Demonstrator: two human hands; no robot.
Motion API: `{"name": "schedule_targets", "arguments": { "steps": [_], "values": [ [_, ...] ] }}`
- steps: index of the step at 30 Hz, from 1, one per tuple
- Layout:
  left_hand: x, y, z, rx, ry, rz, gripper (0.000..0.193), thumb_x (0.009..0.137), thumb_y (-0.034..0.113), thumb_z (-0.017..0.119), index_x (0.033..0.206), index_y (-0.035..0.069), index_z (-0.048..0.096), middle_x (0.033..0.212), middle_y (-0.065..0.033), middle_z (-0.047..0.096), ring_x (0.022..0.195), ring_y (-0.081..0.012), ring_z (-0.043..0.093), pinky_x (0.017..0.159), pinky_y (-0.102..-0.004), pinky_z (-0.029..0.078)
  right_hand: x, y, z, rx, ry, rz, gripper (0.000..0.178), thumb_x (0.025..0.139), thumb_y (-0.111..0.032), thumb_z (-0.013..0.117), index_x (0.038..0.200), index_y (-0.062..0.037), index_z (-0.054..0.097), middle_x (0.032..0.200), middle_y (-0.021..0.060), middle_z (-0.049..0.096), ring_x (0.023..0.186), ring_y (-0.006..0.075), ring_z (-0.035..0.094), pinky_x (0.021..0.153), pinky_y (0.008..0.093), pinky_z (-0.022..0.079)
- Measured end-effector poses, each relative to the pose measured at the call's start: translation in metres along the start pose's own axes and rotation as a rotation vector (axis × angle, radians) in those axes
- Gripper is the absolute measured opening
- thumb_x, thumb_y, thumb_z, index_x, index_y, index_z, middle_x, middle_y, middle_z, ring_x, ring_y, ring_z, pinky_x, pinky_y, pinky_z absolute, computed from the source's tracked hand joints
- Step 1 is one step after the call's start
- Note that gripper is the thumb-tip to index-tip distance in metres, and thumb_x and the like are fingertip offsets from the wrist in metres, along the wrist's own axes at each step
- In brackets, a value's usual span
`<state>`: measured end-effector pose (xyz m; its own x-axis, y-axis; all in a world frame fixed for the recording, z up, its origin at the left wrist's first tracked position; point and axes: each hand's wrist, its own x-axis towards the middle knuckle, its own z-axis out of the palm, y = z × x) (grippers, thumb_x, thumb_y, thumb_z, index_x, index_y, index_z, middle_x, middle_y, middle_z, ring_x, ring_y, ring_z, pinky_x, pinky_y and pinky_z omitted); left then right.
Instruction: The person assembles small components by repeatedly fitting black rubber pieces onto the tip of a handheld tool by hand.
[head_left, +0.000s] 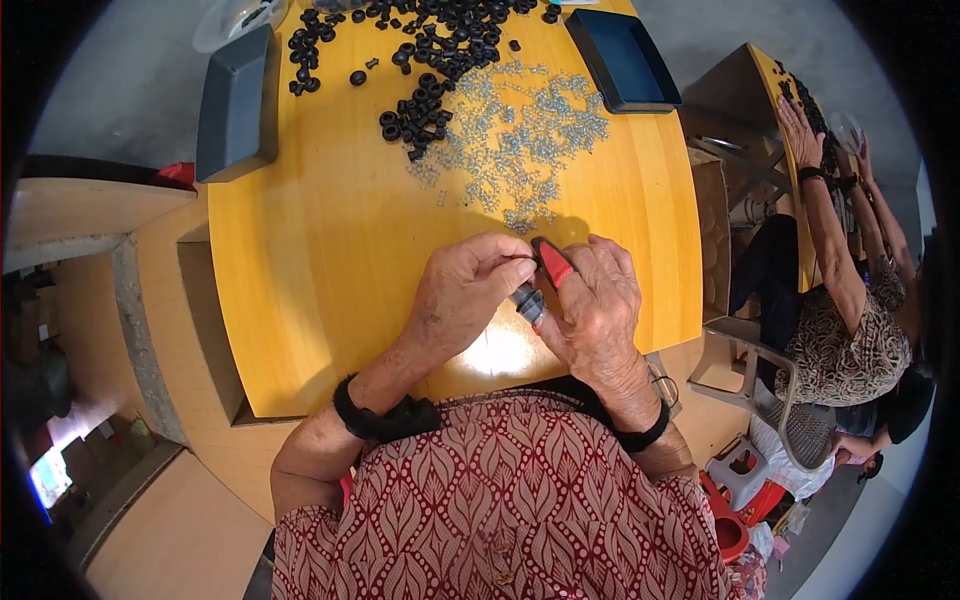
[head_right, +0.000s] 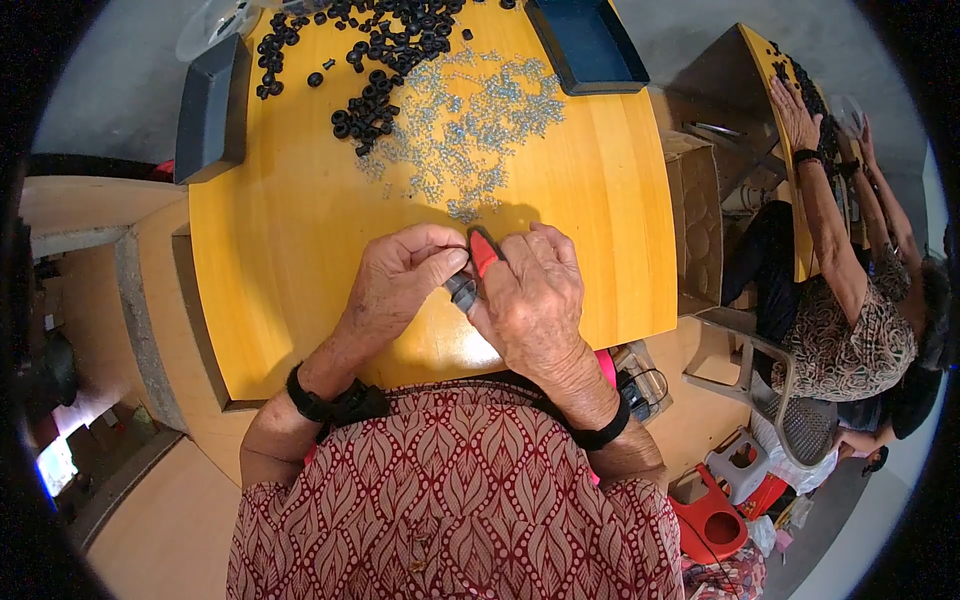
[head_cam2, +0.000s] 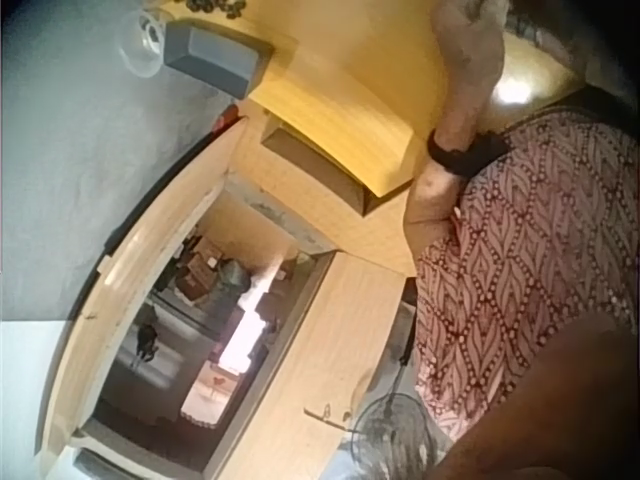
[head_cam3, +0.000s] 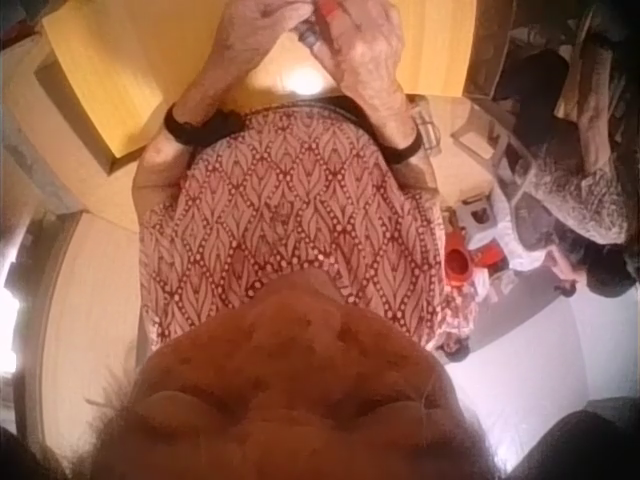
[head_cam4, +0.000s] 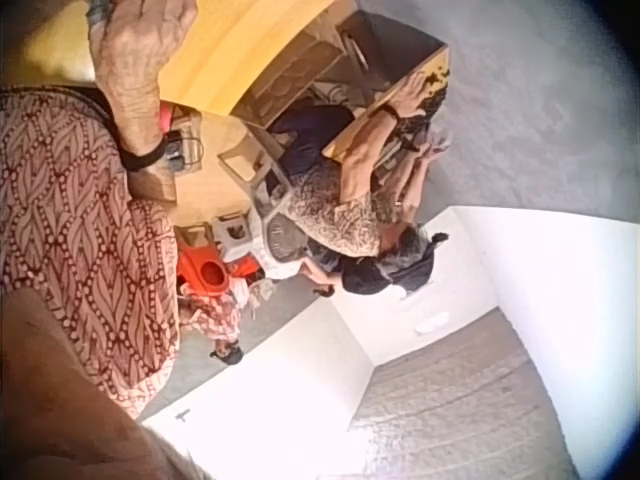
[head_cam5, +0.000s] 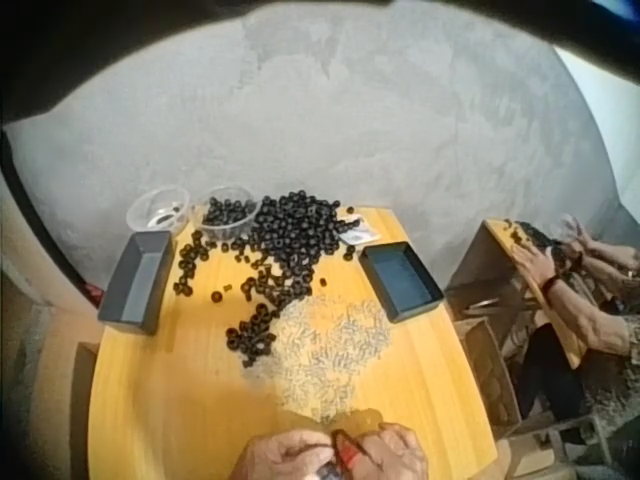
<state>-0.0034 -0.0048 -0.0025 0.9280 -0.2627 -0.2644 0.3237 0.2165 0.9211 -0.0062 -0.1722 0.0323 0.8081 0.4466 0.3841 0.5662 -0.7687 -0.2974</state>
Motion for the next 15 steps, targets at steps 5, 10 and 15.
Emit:
{"name": "schedule_targets", "arguments": {
  "steps": [5, 10, 15],
  "values": [
    [0.001, 0.0, 0.0, -0.078, -0.013, -0.004, 0.015, 0.095, 0.007, 0.059, 0.103, -0.006, 0.063, 0.088, -0.0045, 0.067, 0.082, -0.0082, 0.061, 0.074, -0.0229, 0.05, 0.0, 0.003, 0.002, 0.022, 0.006, -0.009, 0.032, 0.067, -0.016, 0.078, 0.09, 0.0013, 0.064, 0.08, 0.0121, 0.055, 0.079, 0.0309, 0.059, 0.085, 0.0472, 0.048],
    [0.002, 0.0, -0.001, -0.032, 0.005, 0.019, 0.016, 0.096, 0.007, 0.058, 0.104, -0.005, 0.063, 0.089, -0.0043, 0.067, 0.083, -0.0077, 0.061, 0.074, -0.0226, 0.049, -0.001, 0.007, 0.013, -0.007, 0.049, -0.035, 0.037, 0.067, -0.018, 0.078, 0.096, 0.0019, 0.065, 0.081, 0.0127, 0.057, 0.078, 0.0313, 0.06, 0.082, 0.0467, 0.049],
    [0.003, -0.006, -0.007, 0.028, -0.027, 0.047, 0.02, 0.094, 0.012, 0.061, 0.107, -0.004, 0.063, 0.092, -0.0038, 0.066, 0.085, -0.0082, 0.059, 0.075, -0.0245, 0.049, 0.0, 0.009, 0.013, -0.001, 0.049, -0.028, 0.036, 0.067, -0.018, 0.079, 0.094, 0.0021, 0.065, 0.078, 0.0122, 0.057, 0.076, 0.0309, 0.06, 0.082, 0.0464, 0.049]
  ]
}}
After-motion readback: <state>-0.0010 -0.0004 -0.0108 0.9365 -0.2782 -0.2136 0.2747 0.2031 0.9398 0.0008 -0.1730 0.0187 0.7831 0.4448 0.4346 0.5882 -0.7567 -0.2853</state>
